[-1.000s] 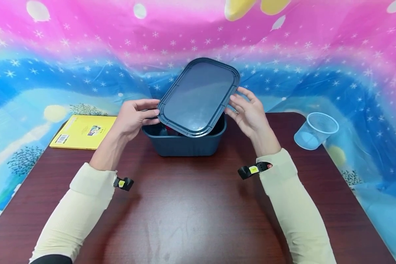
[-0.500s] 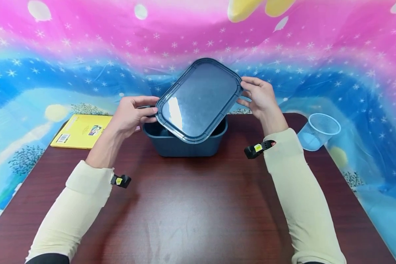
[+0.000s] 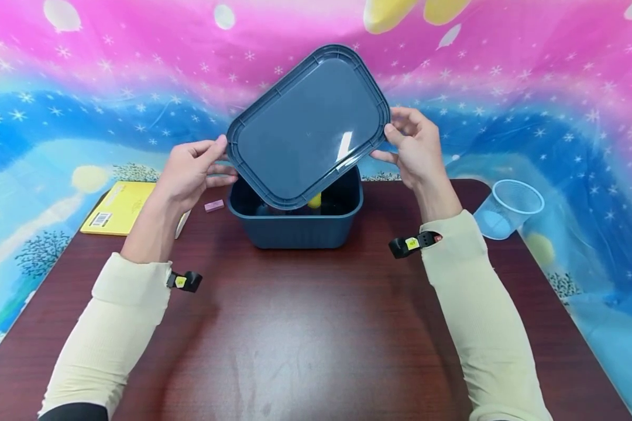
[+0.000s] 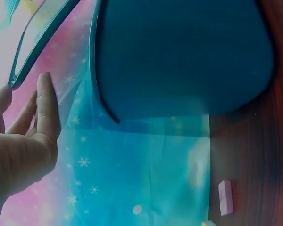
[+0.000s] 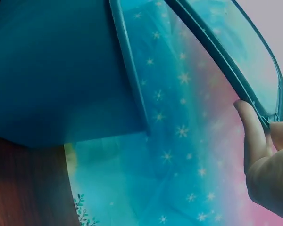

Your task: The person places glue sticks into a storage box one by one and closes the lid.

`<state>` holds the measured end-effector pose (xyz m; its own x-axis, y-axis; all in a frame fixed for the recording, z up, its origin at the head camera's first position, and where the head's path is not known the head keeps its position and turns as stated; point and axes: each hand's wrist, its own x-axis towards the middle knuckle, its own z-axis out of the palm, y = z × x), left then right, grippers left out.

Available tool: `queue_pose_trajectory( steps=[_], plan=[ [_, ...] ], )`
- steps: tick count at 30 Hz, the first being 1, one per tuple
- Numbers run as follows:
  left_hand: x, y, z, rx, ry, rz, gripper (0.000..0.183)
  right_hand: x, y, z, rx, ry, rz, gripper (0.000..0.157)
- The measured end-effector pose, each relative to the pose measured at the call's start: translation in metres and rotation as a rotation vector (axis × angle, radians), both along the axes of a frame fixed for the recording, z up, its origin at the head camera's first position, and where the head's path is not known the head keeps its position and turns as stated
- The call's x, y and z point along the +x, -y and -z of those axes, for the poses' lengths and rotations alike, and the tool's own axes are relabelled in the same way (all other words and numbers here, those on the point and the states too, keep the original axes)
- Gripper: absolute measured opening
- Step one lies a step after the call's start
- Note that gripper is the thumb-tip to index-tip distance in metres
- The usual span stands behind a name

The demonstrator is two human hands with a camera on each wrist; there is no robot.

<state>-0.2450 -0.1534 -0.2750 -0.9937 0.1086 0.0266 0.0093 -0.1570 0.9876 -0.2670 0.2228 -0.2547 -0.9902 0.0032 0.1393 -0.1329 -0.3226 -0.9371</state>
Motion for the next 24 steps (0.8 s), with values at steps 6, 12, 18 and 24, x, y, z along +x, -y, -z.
queue_pose_trajectory(
  steps=[6,12,18,24],
  plan=[
    [0.002,0.003,-0.005,-0.174,0.092,0.071,0.075,0.004,0.011,-0.002,-0.032,-0.179,-0.006,0.024],
    [0.003,0.006,-0.007,-0.203,0.115,0.121,0.083,0.005,0.018,-0.001,-0.019,-0.316,-0.013,0.022],
    [0.004,0.008,-0.006,-0.163,0.137,0.130,0.082,0.005,0.022,0.000,0.067,-0.342,0.036,0.024],
    [0.005,0.010,-0.004,-0.090,0.125,0.117,0.078,0.008,0.027,-0.001,0.302,-0.398,0.194,0.029]
  ],
)
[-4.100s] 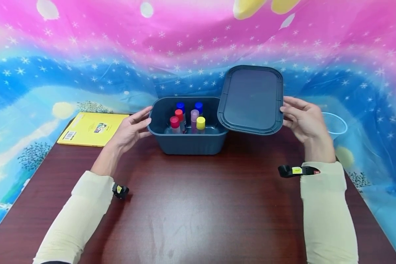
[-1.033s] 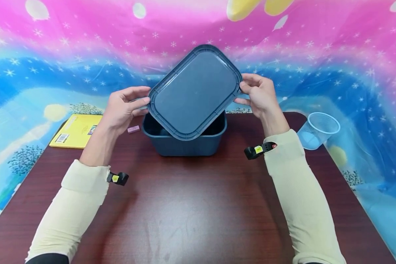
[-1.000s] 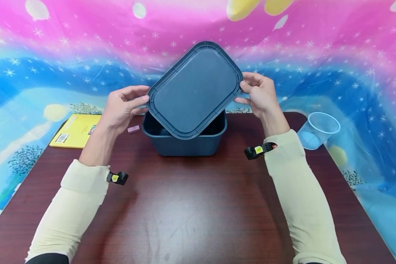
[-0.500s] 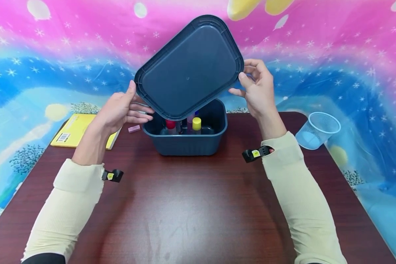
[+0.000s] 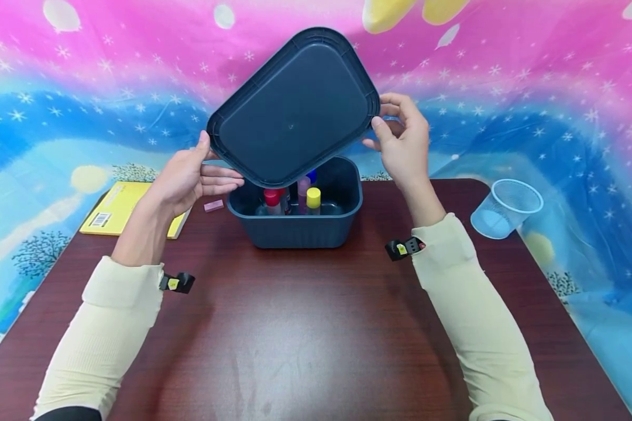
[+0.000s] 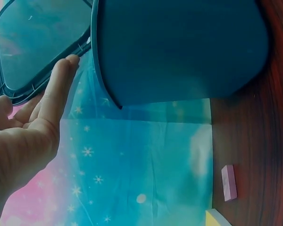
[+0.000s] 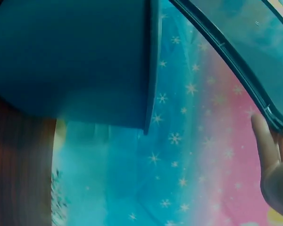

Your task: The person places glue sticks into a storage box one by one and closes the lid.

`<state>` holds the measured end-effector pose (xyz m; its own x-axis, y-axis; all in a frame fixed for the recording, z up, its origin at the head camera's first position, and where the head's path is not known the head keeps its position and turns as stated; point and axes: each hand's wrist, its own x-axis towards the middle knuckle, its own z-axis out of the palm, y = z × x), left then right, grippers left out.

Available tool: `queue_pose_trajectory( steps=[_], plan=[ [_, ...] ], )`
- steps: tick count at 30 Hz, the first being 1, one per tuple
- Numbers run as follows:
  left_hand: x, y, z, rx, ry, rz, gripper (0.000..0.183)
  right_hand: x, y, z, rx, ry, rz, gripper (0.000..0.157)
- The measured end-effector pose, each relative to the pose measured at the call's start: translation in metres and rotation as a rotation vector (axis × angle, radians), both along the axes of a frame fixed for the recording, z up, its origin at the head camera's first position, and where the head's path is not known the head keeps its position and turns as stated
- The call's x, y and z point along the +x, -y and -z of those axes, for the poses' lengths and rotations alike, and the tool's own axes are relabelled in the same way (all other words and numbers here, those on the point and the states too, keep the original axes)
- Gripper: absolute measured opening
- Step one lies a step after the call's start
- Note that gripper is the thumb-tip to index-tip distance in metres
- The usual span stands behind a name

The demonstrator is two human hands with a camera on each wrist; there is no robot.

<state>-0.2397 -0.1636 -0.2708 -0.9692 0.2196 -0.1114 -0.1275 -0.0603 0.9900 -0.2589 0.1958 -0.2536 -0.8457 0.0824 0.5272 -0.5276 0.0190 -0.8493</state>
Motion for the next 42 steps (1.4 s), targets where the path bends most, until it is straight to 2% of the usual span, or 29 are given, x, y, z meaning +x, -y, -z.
queue_pose_trajectory(
  steps=[3,6,8,10,13,19,23,28,31,37,39,42],
  plan=[
    [-0.001,0.000,0.001,0.011,-0.039,-0.016,0.072,0.002,0.003,0.000,0.191,-0.064,0.144,0.029],
    [-0.001,-0.001,0.002,-0.006,-0.090,-0.055,0.069,0.006,0.004,-0.002,0.410,-0.048,0.267,0.039],
    [0.000,0.000,0.002,-0.010,-0.121,-0.080,0.068,0.010,0.003,-0.005,0.519,0.002,0.284,0.047],
    [0.001,0.001,0.003,-0.014,-0.160,-0.099,0.066,0.014,0.002,-0.008,0.567,0.073,0.251,0.054],
    [0.003,0.003,0.005,0.002,-0.232,-0.093,0.060,0.019,-0.001,-0.011,0.562,0.144,0.181,0.057],
    [0.006,0.005,0.008,-0.019,-0.365,-0.091,0.049,0.026,-0.007,-0.014,0.427,0.219,-0.008,0.064],
    [0.008,0.007,0.010,-0.076,-0.403,-0.097,0.043,0.027,-0.011,-0.014,0.375,0.304,-0.133,0.069],
    [0.012,0.012,0.014,-0.145,-0.420,-0.082,0.044,0.030,-0.014,-0.015,0.381,0.406,-0.257,0.072],
    [0.013,0.016,0.017,-0.147,-0.421,-0.085,0.051,0.031,-0.018,-0.012,0.393,0.403,-0.290,0.071],
    [0.014,0.019,0.019,-0.246,-0.459,-0.117,0.055,0.027,-0.026,0.004,0.175,0.309,-0.408,0.071],
    [0.015,0.019,0.019,-0.244,-0.456,-0.107,0.054,0.025,-0.028,0.008,0.202,0.284,-0.394,0.071],
    [0.017,0.021,0.019,-0.200,-0.449,-0.087,0.053,0.024,-0.031,0.013,0.335,0.256,-0.319,0.070]
  ],
)
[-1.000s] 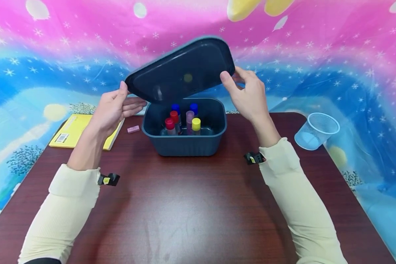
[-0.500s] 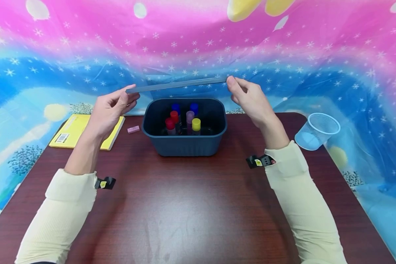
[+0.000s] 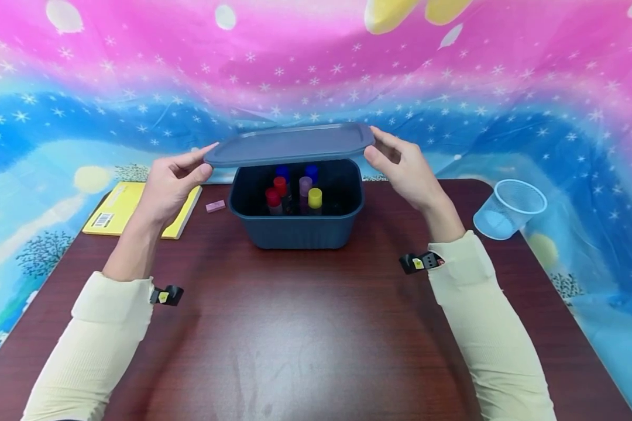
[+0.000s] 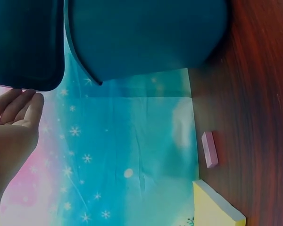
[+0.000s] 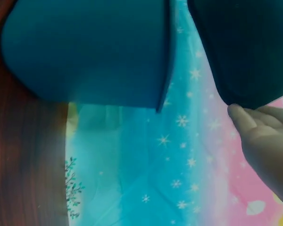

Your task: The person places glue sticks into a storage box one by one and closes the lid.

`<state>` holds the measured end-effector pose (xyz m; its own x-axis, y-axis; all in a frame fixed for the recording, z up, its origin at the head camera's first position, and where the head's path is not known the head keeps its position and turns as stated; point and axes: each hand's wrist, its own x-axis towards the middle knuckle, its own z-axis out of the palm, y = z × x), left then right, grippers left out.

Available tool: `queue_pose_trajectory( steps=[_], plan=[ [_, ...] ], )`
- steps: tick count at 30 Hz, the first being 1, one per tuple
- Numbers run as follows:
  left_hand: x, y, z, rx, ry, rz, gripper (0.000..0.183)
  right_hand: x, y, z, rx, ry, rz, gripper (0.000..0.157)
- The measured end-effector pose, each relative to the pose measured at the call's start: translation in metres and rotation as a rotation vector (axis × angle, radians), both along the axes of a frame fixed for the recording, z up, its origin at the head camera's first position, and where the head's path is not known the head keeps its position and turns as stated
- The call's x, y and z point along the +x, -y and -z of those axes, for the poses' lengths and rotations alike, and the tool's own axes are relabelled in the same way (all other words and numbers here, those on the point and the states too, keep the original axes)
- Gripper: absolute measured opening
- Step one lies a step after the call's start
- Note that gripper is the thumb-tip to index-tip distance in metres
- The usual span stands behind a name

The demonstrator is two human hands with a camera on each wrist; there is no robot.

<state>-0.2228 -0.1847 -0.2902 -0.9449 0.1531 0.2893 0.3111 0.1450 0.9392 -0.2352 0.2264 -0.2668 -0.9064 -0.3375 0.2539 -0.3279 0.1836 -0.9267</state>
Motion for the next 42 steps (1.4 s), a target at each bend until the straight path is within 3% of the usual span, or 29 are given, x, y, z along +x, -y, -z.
queue_pose_trajectory(
  steps=[5,9,13,19,30,37,42],
  plan=[
    [0.000,0.000,0.002,0.107,0.012,0.050,0.057,0.000,-0.004,0.007,0.180,-0.113,0.030,0.061],
    [0.000,0.000,0.004,0.155,0.006,0.071,0.064,0.000,-0.007,0.012,0.194,-0.154,-0.034,0.058],
    [0.001,0.001,0.007,0.078,-0.004,0.061,0.065,0.000,-0.009,0.015,0.177,-0.144,-0.081,0.062],
    [0.002,0.000,0.013,-0.079,-0.005,0.062,0.070,-0.003,-0.009,0.021,0.211,-0.135,-0.061,0.072],
    [0.002,0.001,0.026,-0.330,-0.097,0.051,0.079,-0.007,-0.011,0.037,0.272,-0.143,-0.086,0.083],
    [0.002,0.001,0.036,-0.337,-0.020,0.071,0.079,-0.007,-0.013,0.044,0.405,-0.171,-0.049,0.087],
    [0.000,0.000,0.042,-0.342,0.012,0.070,0.082,-0.008,-0.014,0.049,0.440,-0.175,-0.035,0.090]
  ],
)
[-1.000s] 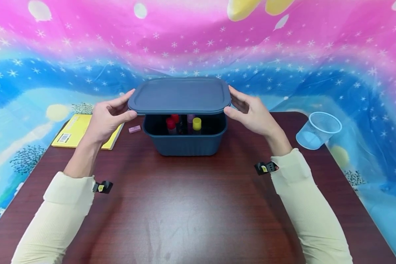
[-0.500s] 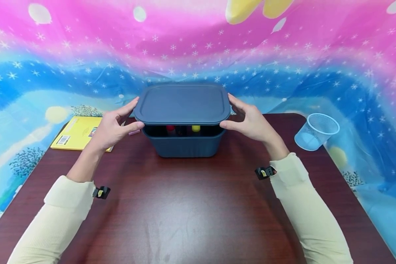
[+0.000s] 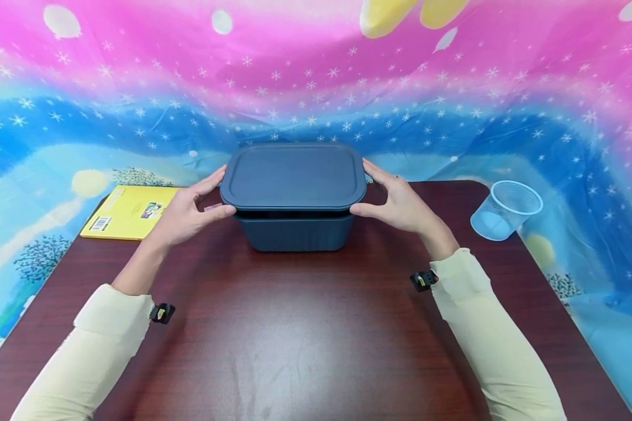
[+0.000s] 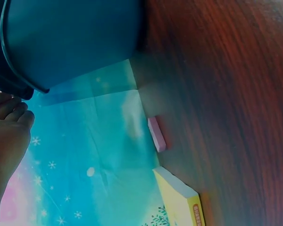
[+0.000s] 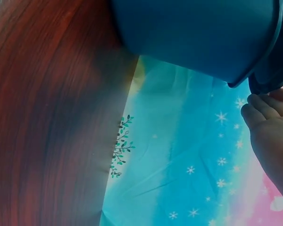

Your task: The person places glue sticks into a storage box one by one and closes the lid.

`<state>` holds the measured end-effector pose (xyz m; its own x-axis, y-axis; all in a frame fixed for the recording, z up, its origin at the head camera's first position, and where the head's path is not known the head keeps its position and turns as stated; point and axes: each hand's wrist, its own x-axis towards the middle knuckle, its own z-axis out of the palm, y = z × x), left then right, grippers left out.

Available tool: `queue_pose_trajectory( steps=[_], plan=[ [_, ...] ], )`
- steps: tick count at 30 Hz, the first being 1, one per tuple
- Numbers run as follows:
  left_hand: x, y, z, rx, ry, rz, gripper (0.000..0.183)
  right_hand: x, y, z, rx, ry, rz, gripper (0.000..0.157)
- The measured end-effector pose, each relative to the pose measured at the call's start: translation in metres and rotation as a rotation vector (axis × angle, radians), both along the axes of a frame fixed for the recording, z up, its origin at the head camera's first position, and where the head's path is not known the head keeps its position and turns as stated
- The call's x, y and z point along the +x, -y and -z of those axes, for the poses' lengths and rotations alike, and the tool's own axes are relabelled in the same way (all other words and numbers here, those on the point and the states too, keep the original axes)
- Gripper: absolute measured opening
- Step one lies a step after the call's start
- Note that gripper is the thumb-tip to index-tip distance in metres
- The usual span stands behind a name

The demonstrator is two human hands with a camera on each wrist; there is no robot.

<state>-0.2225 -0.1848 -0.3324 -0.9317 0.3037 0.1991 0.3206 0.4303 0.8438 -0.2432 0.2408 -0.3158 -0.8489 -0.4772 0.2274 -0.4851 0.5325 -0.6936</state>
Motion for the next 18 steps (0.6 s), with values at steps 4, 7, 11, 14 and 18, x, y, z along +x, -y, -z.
queue_pose_trajectory(
  steps=[4,7,11,14,18],
  plan=[
    [0.000,0.000,0.005,-0.024,-0.016,0.002,0.083,-0.002,-0.001,0.005,0.000,0.002,-0.003,0.091],
    [0.001,0.000,0.007,-0.042,-0.024,0.002,0.085,-0.002,-0.001,0.009,0.013,0.004,0.001,0.091],
    [0.002,-0.001,0.011,-0.067,-0.032,-0.002,0.087,-0.003,-0.001,0.013,0.040,0.010,0.009,0.092],
    [0.002,-0.002,0.013,-0.083,-0.044,-0.005,0.088,-0.003,-0.002,0.015,0.049,0.015,0.012,0.093],
    [0.004,-0.002,0.016,-0.103,-0.064,-0.010,0.088,-0.003,-0.002,0.018,0.062,0.022,0.012,0.094]
  ],
)
